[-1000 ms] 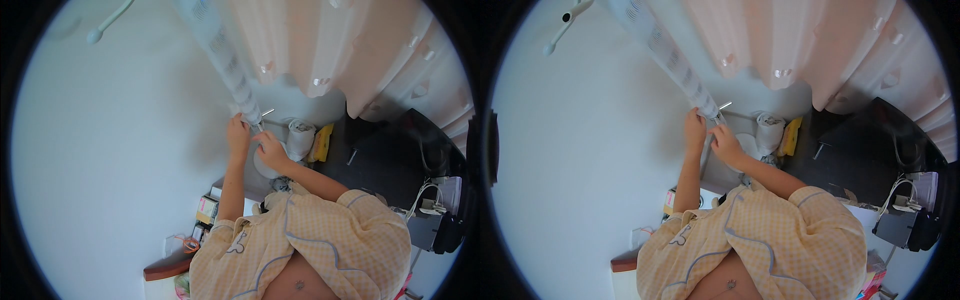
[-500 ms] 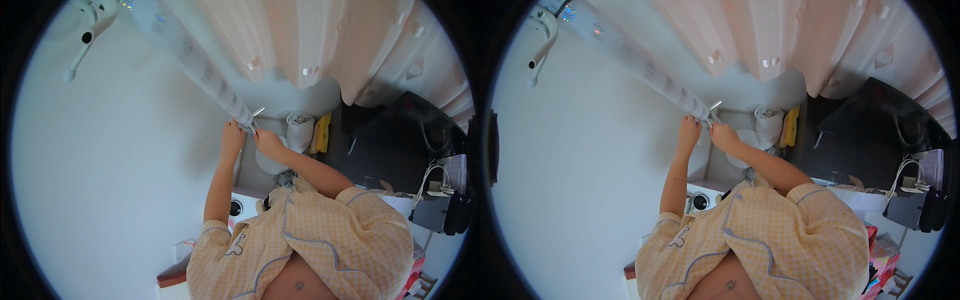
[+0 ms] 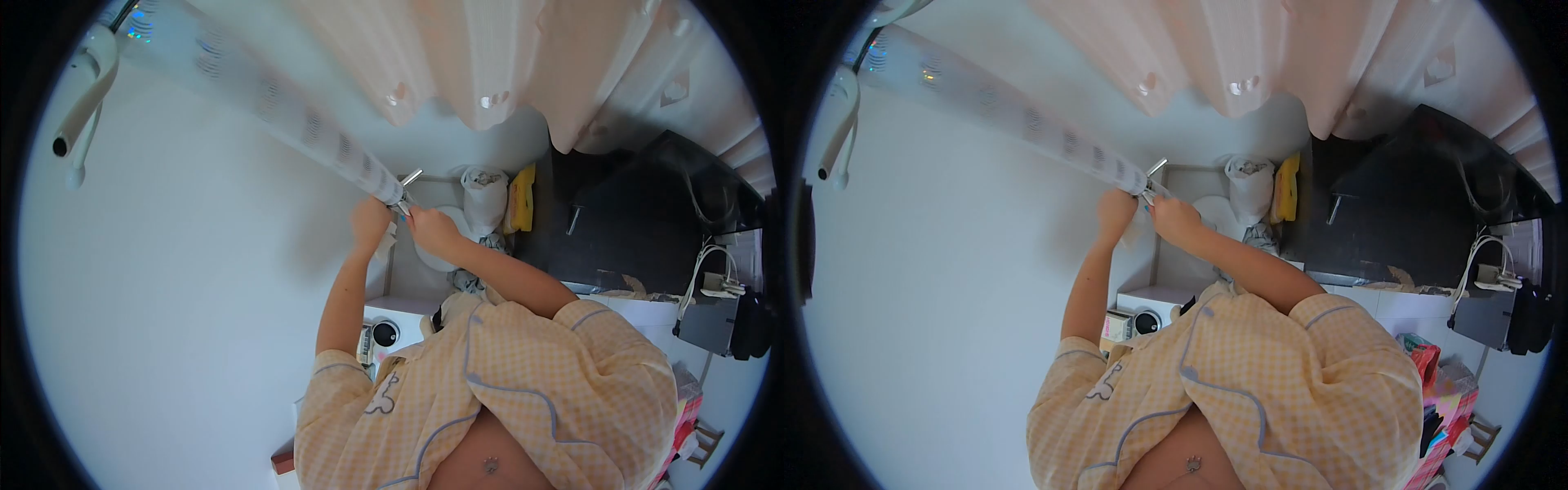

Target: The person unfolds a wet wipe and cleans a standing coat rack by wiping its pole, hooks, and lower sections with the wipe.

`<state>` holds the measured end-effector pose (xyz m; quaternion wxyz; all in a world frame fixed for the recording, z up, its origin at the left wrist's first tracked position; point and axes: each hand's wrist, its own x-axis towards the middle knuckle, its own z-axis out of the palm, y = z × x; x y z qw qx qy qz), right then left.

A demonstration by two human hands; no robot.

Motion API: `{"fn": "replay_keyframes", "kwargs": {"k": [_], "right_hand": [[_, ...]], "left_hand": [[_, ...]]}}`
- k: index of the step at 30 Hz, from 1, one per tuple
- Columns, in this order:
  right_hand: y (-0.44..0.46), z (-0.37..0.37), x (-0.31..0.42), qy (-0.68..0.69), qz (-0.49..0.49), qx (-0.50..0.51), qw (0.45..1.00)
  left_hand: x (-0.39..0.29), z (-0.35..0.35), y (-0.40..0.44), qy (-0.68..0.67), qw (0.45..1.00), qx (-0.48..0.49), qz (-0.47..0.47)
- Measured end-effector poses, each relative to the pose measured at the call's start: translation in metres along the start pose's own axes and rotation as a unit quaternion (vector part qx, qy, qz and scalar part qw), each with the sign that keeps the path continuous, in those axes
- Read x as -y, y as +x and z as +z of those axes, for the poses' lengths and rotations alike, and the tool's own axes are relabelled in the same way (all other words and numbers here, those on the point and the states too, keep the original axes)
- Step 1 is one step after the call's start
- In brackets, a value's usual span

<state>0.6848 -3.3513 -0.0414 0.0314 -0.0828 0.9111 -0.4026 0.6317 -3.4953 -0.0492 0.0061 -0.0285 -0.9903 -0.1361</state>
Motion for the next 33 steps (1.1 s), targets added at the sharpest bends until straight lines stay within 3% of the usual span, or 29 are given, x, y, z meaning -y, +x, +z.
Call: {"fn": "replay_keyframes", "kwargs": {"k": [5,7,8,10,12,14,17,18,19,23,25,26,28,33], "right_hand": [[0.002,0.0,-0.002,-0.001,-0.012,0.008,1.0],[0.003,0.0,-0.002,0.004,-0.005,0.009,1.0],[0.004,0.001,-0.002,0.009,-0.001,0.013,1.0],[0.009,0.009,-0.009,0.083,0.027,0.022,0.996],[0.018,0.009,-0.014,0.156,0.053,0.028,0.986],[0.028,0.002,-0.015,0.273,0.165,0.173,0.932],[0.03,-0.003,-0.013,0.294,0.166,0.19,0.922],[0.03,-0.004,-0.011,0.296,0.166,0.19,0.921],[0.03,-0.005,-0.009,0.288,0.165,0.176,0.927],[0.032,0.0,-0.012,0.287,0.145,0.144,0.936],[0.029,0.0,-0.01,0.298,0.152,0.134,0.933],[0.029,-0.002,-0.009,0.303,0.156,0.123,0.932],[0.031,-0.003,-0.011,0.29,0.144,0.132,0.937],[0.032,-0.004,-0.014,0.312,0.145,0.152,0.926]], "left_hand": [[0.02,-0.006,0.023,-0.013,0.991,0.123,0.05],[0.023,-0.018,0.031,-0.26,0.916,0.302,-0.036],[0.024,-0.023,0.033,-0.261,0.916,0.304,-0.035],[0.017,-0.04,0.037,-0.345,0.834,0.415,-0.117],[0.021,-0.037,0.04,-0.35,0.828,0.421,-0.118],[0.025,-0.03,0.042,-0.355,0.823,0.427,-0.121],[0.036,-0.009,0.04,-0.292,0.86,0.404,-0.109],[0.037,0.006,0.03,-0.121,0.967,0.224,0.006],[0.033,0.012,0.02,0.06,0.991,0.024,0.121],[0.01,0.016,-0.006,0.09,0.995,-0.038,0.035],[-0.004,0.025,-0.027,0.079,0.971,-0.221,0.043],[-0.01,0.027,-0.034,0.081,0.971,-0.221,0.042],[-0.023,0.025,-0.043,0.044,0.938,-0.327,0.103],[0.014,0.027,-0.048,0.004,0.947,-0.275,0.169]]}}
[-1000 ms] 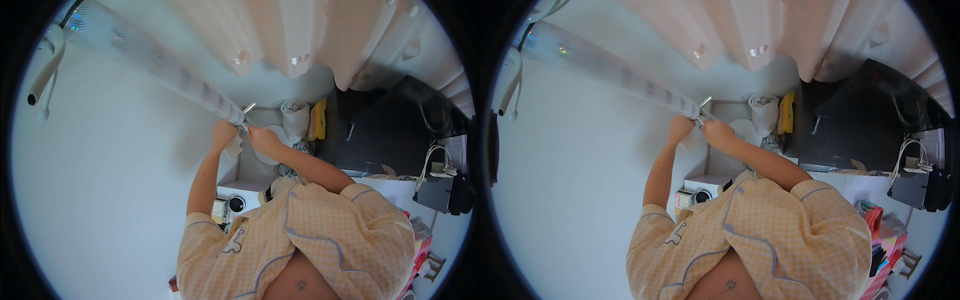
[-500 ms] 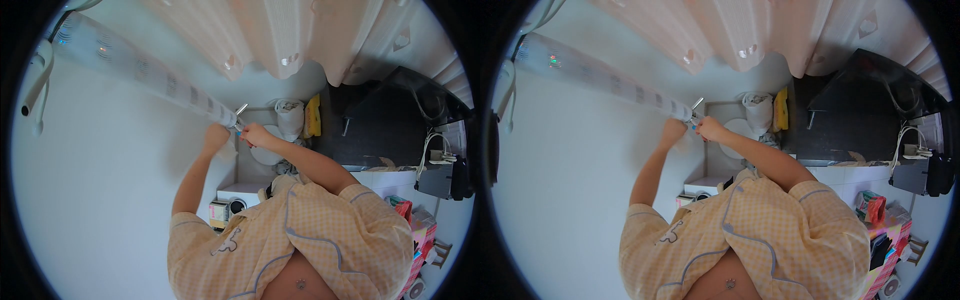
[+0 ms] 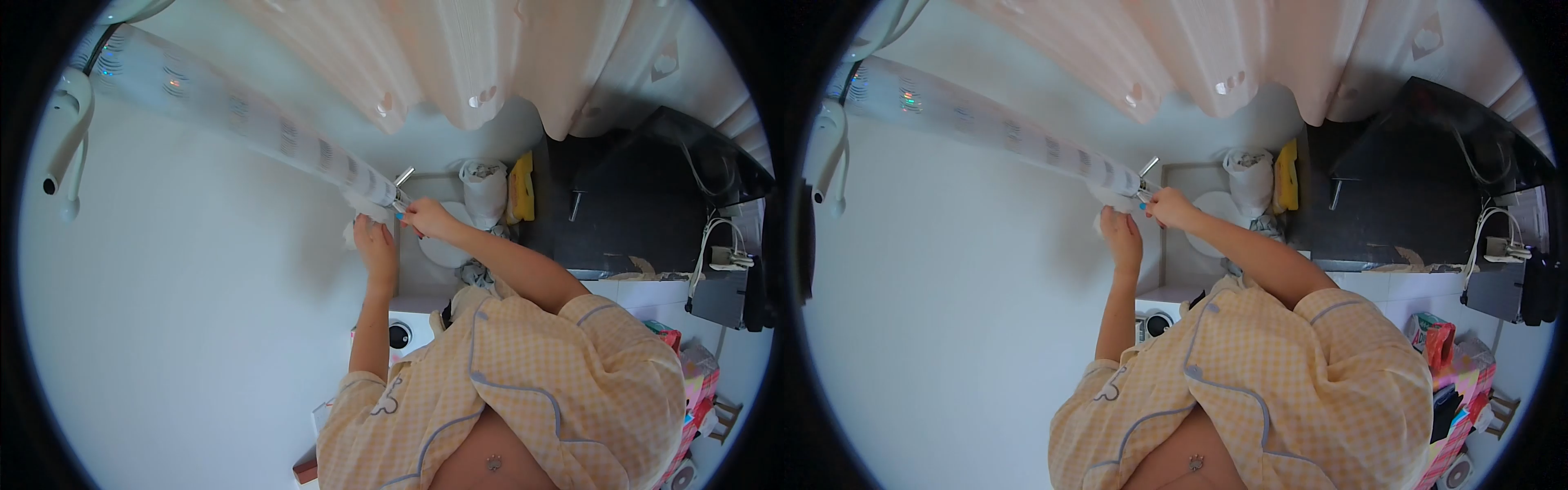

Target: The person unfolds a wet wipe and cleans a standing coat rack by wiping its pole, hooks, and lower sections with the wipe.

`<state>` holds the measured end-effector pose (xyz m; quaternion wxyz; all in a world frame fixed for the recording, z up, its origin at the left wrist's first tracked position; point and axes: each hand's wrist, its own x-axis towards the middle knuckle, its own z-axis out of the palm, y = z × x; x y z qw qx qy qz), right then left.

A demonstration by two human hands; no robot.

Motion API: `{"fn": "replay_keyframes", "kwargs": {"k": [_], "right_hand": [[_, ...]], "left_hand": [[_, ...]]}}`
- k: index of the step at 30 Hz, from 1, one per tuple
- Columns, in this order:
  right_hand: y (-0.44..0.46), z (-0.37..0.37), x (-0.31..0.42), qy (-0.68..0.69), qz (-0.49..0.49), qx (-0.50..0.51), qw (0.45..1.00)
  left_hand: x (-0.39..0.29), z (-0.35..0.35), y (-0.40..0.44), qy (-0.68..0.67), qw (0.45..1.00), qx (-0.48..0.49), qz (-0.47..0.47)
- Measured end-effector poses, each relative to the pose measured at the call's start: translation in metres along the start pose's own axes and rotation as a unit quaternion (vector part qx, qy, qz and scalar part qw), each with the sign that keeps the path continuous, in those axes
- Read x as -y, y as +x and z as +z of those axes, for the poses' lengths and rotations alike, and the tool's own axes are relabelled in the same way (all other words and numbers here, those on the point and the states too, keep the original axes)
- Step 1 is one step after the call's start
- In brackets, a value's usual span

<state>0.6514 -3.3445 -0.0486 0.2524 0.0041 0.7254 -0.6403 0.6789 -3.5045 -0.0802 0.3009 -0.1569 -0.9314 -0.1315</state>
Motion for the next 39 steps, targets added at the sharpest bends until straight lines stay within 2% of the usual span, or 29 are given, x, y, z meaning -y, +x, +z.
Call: {"fn": "replay_keyframes", "kwargs": {"k": [2,4,5,7,8,10,11,14,16,20,22,23,25,26,28,29,31,32,34,35,37,38,39], "right_hand": [[0.001,0.003,-0.005,-0.005,-0.007,-0.006,1.0],[0.0,0.004,-0.004,-0.012,-0.008,-0.004,1.0],[0.001,0.004,-0.004,-0.019,-0.01,-0.005,1.0],[0.0,0.006,-0.004,-0.039,-0.022,-0.024,0.999],[-0.001,0.008,-0.005,-0.06,-0.034,-0.043,0.997],[-0.004,0.011,-0.006,-0.101,-0.071,-0.078,0.989],[-0.005,0.013,-0.007,-0.143,-0.107,-0.114,0.977],[-0.014,0.014,-0.001,-0.14,-0.12,-0.153,0.971],[-0.012,0.012,-0.004,-0.153,-0.121,-0.136,0.971],[-0.008,0.013,-0.008,-0.17,-0.108,-0.107,0.974],[-0.014,0.013,0.001,-0.16,-0.105,-0.109,0.975],[-0.016,0.014,0.004,-0.15,-0.101,-0.11,0.977],[-0.017,0.014,0.005,-0.161,-0.106,-0.113,0.975],[-0.018,0.014,0.005,-0.174,-0.111,-0.118,0.971],[-0.017,0.013,0.004,-0.176,-0.113,-0.122,0.97],[-0.018,0.013,0.004,-0.178,-0.115,-0.125,0.969],[-0.019,0.014,0.003,-0.176,-0.106,-0.125,0.971],[-0.019,0.014,0.002,-0.173,-0.097,-0.123,0.972],[-0.019,0.014,0.001,-0.173,-0.095,-0.124,0.972],[-0.019,0.015,0.002,-0.172,-0.093,-0.123,0.973],[-0.017,0.017,0.0,-0.176,-0.088,-0.128,0.972],[-0.016,0.017,-0.001,-0.182,-0.081,-0.129,0.971],[-0.016,0.017,-0.002,-0.183,-0.081,-0.131,0.971]], "left_hand": [[0.009,-0.002,0.001,-0.016,0.999,0.029,-0.009],[0.0,-0.014,0.027,-0.128,0.99,-0.013,-0.053],[-0.005,-0.018,0.036,-0.127,0.99,-0.013,-0.053],[-0.017,-0.02,0.047,-0.098,0.984,0.132,-0.076],[-0.021,-0.016,0.046,-0.098,0.984,0.132,-0.076],[-0.027,-0.008,0.044,0.062,0.983,0.122,-0.121],[-0.026,-0.006,0.044,0.062,0.983,0.123,-0.12],[-0.012,0.004,0.048,0.104,0.978,0.132,-0.127],[0.01,0.008,0.057,-0.024,0.969,0.208,-0.128],[0.021,0.004,0.071,-0.032,0.956,0.27,-0.115],[0.027,-0.001,0.079,-0.028,0.916,0.383,-0.116],[0.029,-0.003,0.082,-0.027,0.916,0.384,-0.117],[0.032,-0.008,0.086,-0.126,0.867,0.44,-0.196],[0.037,-0.005,0.084,-0.126,0.868,0.439,-0.196],[0.043,0.001,0.082,-0.38,0.796,0.405,-0.24],[0.046,0.003,0.081,-0.381,0.797,0.404,-0.238],[0.039,-0.006,0.086,-0.43,0.672,0.433,-0.42],[0.041,-0.006,0.084,-0.43,0.673,0.434,-0.418],[0.046,-0.006,0.082,-0.46,0.563,0.426,-0.539],[0.044,-0.006,0.075,-0.46,0.565,0.428,-0.535],[0.03,-0.01,0.062,-0.492,0.658,0.294,-0.487],[0.034,-0.003,0.055,-0.493,0.66,0.296,-0.484],[0.043,0.011,0.042,-0.438,0.806,0.229,-0.325]]}}
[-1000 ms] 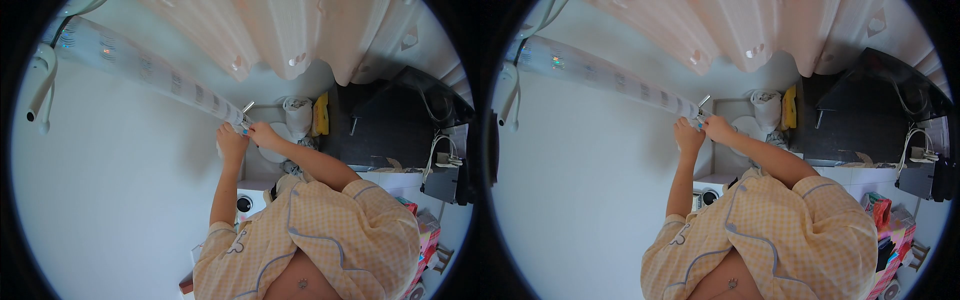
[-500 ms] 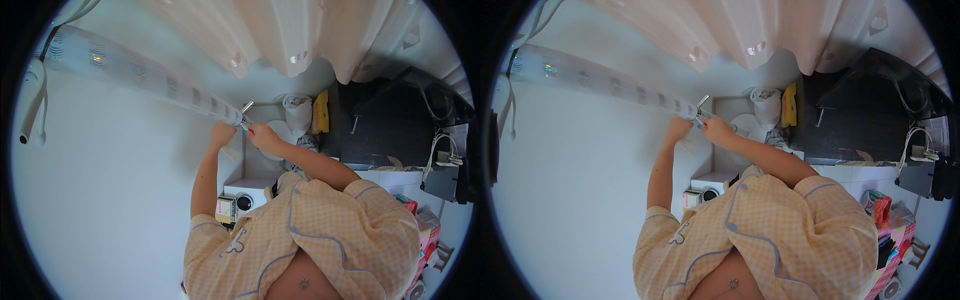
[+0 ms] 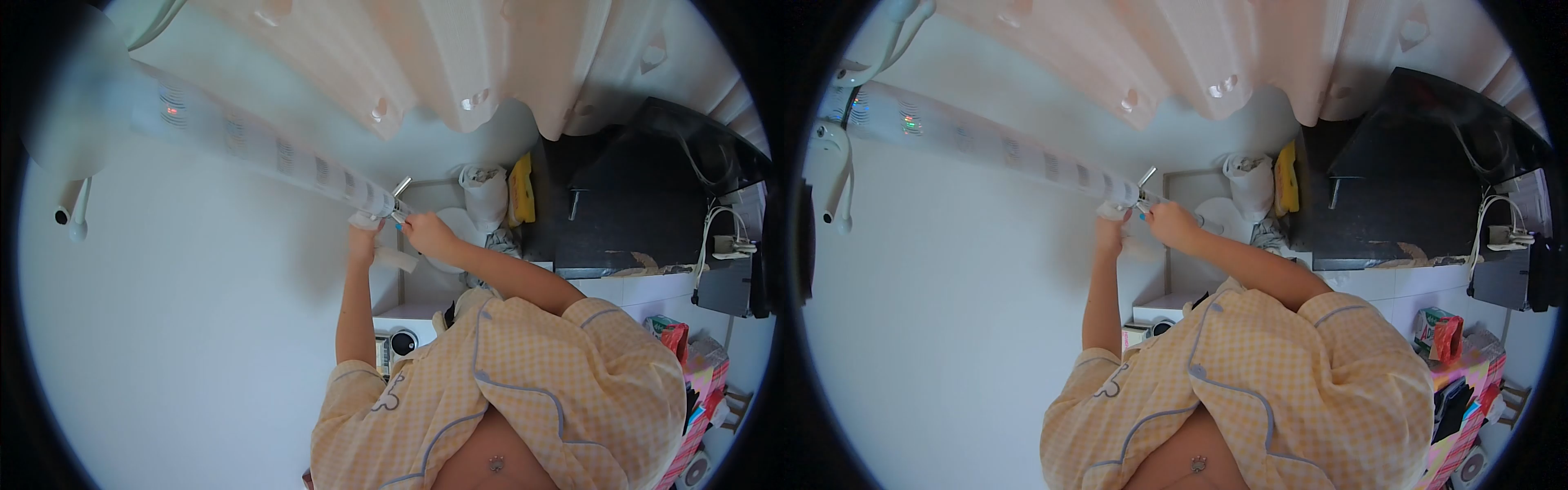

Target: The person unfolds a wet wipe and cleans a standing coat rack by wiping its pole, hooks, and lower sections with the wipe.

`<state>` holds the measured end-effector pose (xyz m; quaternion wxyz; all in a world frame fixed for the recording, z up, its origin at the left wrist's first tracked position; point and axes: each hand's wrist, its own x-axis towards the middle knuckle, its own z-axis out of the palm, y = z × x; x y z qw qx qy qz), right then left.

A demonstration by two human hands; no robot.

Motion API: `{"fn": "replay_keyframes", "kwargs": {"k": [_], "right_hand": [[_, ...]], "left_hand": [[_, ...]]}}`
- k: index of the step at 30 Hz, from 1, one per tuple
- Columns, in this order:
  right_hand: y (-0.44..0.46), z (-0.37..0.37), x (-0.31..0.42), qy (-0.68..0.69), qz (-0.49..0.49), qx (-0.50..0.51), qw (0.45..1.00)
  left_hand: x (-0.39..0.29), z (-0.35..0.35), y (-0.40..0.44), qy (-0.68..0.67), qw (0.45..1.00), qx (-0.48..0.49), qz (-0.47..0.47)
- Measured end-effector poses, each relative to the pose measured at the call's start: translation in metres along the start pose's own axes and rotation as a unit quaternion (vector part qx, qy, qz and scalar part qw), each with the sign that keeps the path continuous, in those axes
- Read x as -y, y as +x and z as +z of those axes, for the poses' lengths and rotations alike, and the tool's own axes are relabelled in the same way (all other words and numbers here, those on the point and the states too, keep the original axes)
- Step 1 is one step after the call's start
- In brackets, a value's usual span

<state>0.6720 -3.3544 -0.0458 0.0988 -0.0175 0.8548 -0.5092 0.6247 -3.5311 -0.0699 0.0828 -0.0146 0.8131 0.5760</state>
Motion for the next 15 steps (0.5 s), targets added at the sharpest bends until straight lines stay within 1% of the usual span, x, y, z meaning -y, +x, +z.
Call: {"fn": "replay_keyframes", "kwargs": {"k": [1,2,3,4,5,6,7,8,9,10,11,12,13,14,15], "right_hand": [[0.0,0.0,-0.001,0.009,0.002,0.003,1.0],[0.0,0.0,-0.001,0.017,0.003,0.007,1.0],[-0.001,-0.001,-0.001,0.015,0.001,0.009,1.0],[-0.002,-0.003,0.0,0.033,0.007,0.006,0.999],[-0.003,-0.004,0.002,0.052,0.012,0.004,0.999],[-0.001,-0.005,-0.001,0.051,0.008,0.006,0.999],[0.001,-0.005,-0.01,0.126,0.036,0.056,0.99],[0.002,-0.004,-0.017,0.2,0.065,0.106,0.972],[0.001,-0.001,-0.025,0.199,0.064,0.111,0.972],[-0.001,0.003,-0.032,0.201,0.041,0.112,0.972],[-0.003,0.007,-0.039,0.201,0.018,0.114,0.973],[-0.01,0.007,-0.038,0.197,0.018,0.121,0.973],[-0.021,0.006,-0.033,0.15,-0.094,0.097,0.979],[-0.029,0.006,-0.03,0.102,-0.205,0.073,0.971],[-0.034,0.007,-0.031,0.1,-0.204,0.081,0.97]], "left_hand": [[0.012,0.001,0.0,0.123,0.973,-0.037,0.192],[0.024,-0.001,-0.002,0.122,0.973,-0.038,0.193],[0.032,-0.003,-0.009,0.211,0.963,-0.105,0.133],[0.04,-0.005,-0.016,0.296,0.937,-0.172,0.071],[0.05,-0.007,-0.026,0.295,0.936,-0.177,0.07],[0.061,-0.008,-0.037,0.136,0.966,-0.22,0.007],[0.066,-0.006,-0.047,-0.028,0.965,-0.256,-0.055],[0.07,-0.002,-0.055,-0.028,0.963,-0.26,-0.055],[0.069,0.007,-0.065,-0.276,0.935,-0.218,-0.041],[0.064,0.015,-0.074,-0.507,0.846,-0.163,-0.023],[0.058,0.022,-0.079,-0.509,0.844,-0.17,-0.023],[0.045,0.028,-0.084,-0.543,0.836,-0.07,0.034],[0.034,0.034,-0.089,-0.568,0.817,0.031,0.091],[0.022,0.04,-0.094,-0.571,0.815,0.024,0.09],[0.01,0.045,-0.1,-0.562,0.823,0.005,0.084]]}}
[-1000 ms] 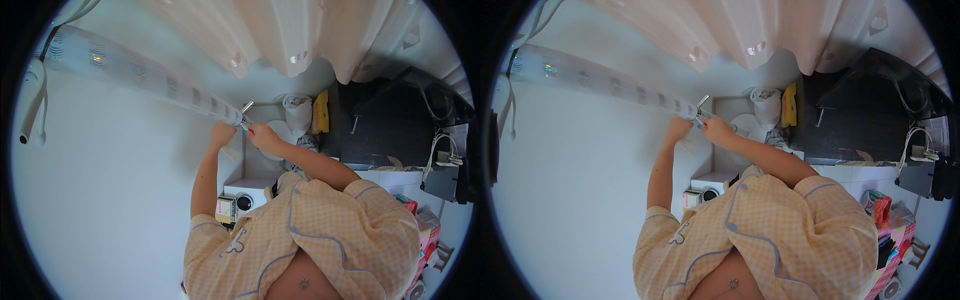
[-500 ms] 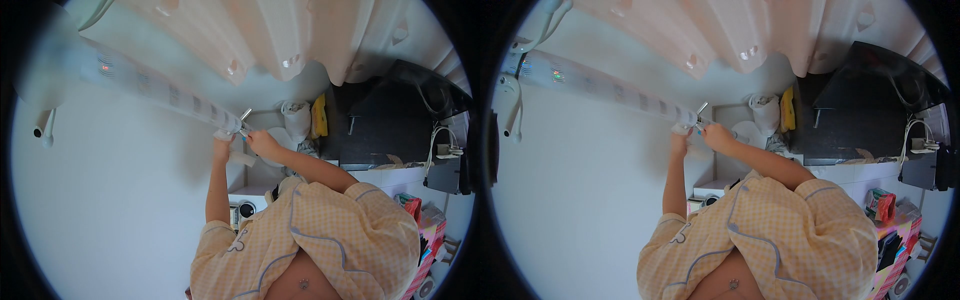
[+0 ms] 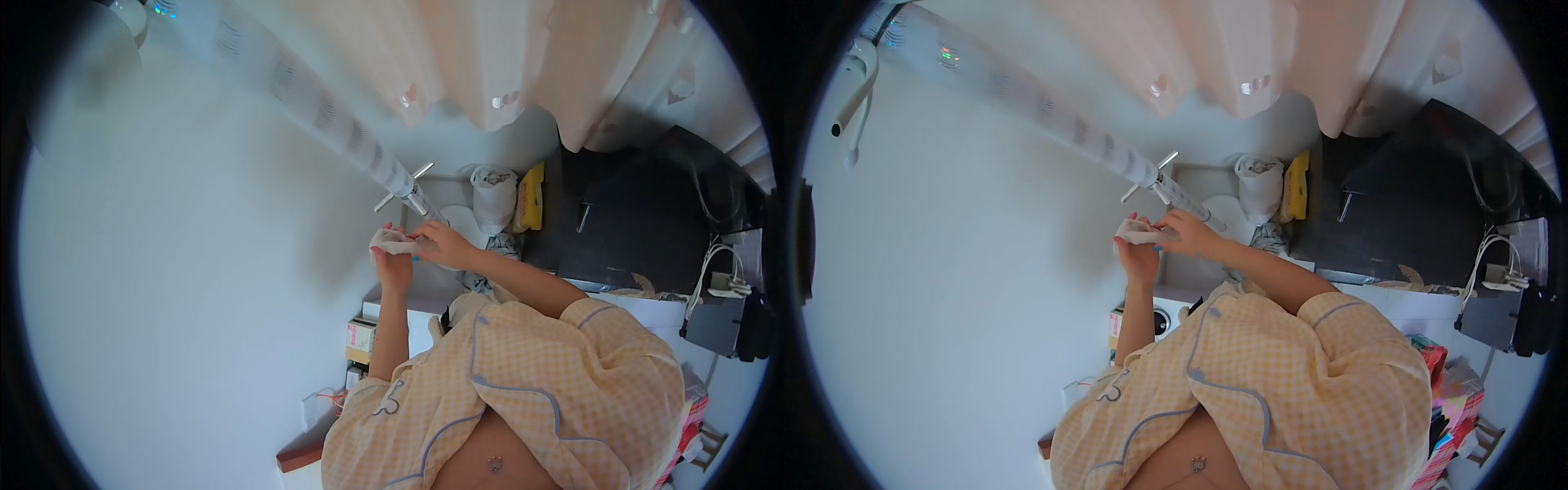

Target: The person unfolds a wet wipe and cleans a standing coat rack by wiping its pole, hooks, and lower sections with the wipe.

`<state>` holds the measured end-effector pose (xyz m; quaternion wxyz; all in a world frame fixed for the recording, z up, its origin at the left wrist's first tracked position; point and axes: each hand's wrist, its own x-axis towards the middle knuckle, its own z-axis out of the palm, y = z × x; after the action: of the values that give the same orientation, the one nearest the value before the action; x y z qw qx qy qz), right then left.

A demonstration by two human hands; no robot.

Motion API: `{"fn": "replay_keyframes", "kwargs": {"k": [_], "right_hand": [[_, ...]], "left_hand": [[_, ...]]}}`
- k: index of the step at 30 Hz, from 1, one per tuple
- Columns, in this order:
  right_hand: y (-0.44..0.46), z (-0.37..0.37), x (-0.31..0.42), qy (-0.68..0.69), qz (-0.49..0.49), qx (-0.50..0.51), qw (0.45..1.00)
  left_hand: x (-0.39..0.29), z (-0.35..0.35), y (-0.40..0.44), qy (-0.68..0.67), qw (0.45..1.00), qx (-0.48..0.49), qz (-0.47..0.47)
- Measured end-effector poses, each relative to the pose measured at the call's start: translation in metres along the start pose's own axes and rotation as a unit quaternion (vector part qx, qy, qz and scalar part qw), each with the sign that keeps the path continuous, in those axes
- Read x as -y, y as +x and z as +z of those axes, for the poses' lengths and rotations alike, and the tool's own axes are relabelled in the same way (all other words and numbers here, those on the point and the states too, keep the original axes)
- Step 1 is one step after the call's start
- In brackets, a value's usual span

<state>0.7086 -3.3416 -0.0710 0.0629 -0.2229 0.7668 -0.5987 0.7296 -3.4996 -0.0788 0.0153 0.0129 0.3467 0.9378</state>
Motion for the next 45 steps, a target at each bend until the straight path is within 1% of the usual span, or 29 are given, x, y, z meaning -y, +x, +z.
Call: {"fn": "replay_keyframes", "kwargs": {"k": [2,3,4,5,7,9,11,12,13,14,16,17,18,20,21,23,24,26,27,29,30,32,33,35,39,41,42,44,45], "right_hand": [[-0.005,0.001,0.0,-0.066,-0.094,-0.048,0.992],[-0.006,-0.001,0.003,-0.066,-0.093,-0.045,0.992],[-0.006,-0.004,0.006,-0.112,-0.133,-0.06,0.983],[-0.007,-0.006,0.008,-0.157,-0.173,-0.076,0.969],[-0.01,-0.007,0.006,-0.153,-0.208,-0.054,0.964],[-0.013,-0.007,0.006,-0.149,-0.243,-0.034,0.958],[-0.016,-0.006,0.007,-0.067,-0.212,-0.07,0.973],[-0.017,-0.009,0.008,-0.066,-0.212,-0.068,0.973],[-0.017,-0.014,0.009,0.007,-0.084,-0.031,0.996],[-0.016,-0.018,0.011,0.079,0.046,0.007,0.996],[-0.01,-0.024,0.012,0.087,0.035,0.029,0.995],[-0.006,-0.027,0.012,0.093,0.023,0.049,0.994],[-0.002,-0.031,0.014,0.094,0.024,0.051,0.994],[0.007,-0.037,0.019,0.004,-0.031,0.187,0.982],[0.01,-0.039,0.022,0.004,-0.03,0.189,0.981],[0.016,-0.043,0.027,-0.04,-0.055,0.26,0.963],[0.017,-0.044,0.026,-0.041,-0.055,0.261,0.963],[0.018,-0.048,0.023,0.007,-0.024,0.209,0.978],[0.018,-0.053,0.023,0.006,-0.024,0.209,0.978],[0.019,-0.066,0.023,0.05,0.113,0.26,0.958],[0.019,-0.071,0.019,0.049,0.115,0.259,0.958],[0.021,-0.08,0.008,-0.031,0.174,0.299,0.938],[0.02,-0.084,0.006,-0.031,0.174,0.299,0.938],[0.02,-0.092,0.002,-0.015,0.133,0.336,0.932],[0.022,-0.109,-0.001,-0.057,0.099,0.348,0.931],[0.026,-0.118,-0.001,0.016,0.153,0.279,0.948],[0.03,-0.118,0.001,0.013,0.15,0.278,0.949],[0.04,-0.111,0.005,0.171,0.105,0.127,0.971],[0.047,-0.105,0.007,0.169,0.104,0.127,0.972]], "left_hand": [[0.007,0.006,-0.002,0.012,1.0,-0.021,0.006],[0.011,0.006,-0.002,0.046,0.998,-0.022,0.044],[0.014,0.005,-0.002,0.081,0.993,-0.023,0.081],[0.016,0.005,-0.005,0.079,0.993,-0.025,0.082],[0.016,0.009,-0.013,0.144,0.987,0.023,0.074],[0.016,0.008,-0.021,0.158,0.985,0.025,0.057],[0.013,0.005,-0.029,0.172,0.984,0.027,0.04],[0.007,0.003,-0.034,0.141,0.989,-0.041,0.031],[0.001,0.001,-0.037,0.111,0.988,-0.108,0.022],[-0.003,0.0,-0.037,0.11,0.988,-0.11,0.023],[-0.011,-0.002,-0.035,0.185,0.972,-0.122,0.072],[-0.014,-0.003,-0.031,0.224,0.967,-0.079,0.096],[-0.02,0.011,-0.028,0.224,0.966,-0.081,0.096],[-0.034,0.046,-0.02,0.346,0.931,-0.013,0.115],[-0.037,0.053,-0.015,0.384,0.915,0.009,0.122],[-0.038,0.051,-0.007,0.627,0.766,0.091,0.111],[-0.04,0.05,-0.003,0.626,0.766,0.09,0.113],[-0.045,0.048,0.0,0.622,0.767,0.065,-0.143],[-0.046,0.046,-0.001,0.621,0.768,0.065,-0.142],[-0.044,0.042,-0.003,0.62,0.769,0.054,-0.144],[-0.044,0.04,-0.005,0.619,0.77,0.055,-0.146],[-0.045,0.036,-0.007,0.58,0.8,0.065,-0.136],[-0.044,0.034,-0.008,0.58,0.8,0.065,-0.137],[-0.043,0.03,-0.008,0.626,0.766,0.125,-0.074],[-0.045,0.031,-0.01,0.62,0.768,0.131,-0.092],[-0.043,0.026,-0.009,0.495,0.865,0.033,-0.073],[-0.046,0.027,-0.004,0.495,0.866,0.035,-0.068],[-0.051,0.028,0.001,0.412,0.91,-0.042,-0.033],[-0.052,0.029,0.008,0.412,0.91,-0.042,-0.031]]}}
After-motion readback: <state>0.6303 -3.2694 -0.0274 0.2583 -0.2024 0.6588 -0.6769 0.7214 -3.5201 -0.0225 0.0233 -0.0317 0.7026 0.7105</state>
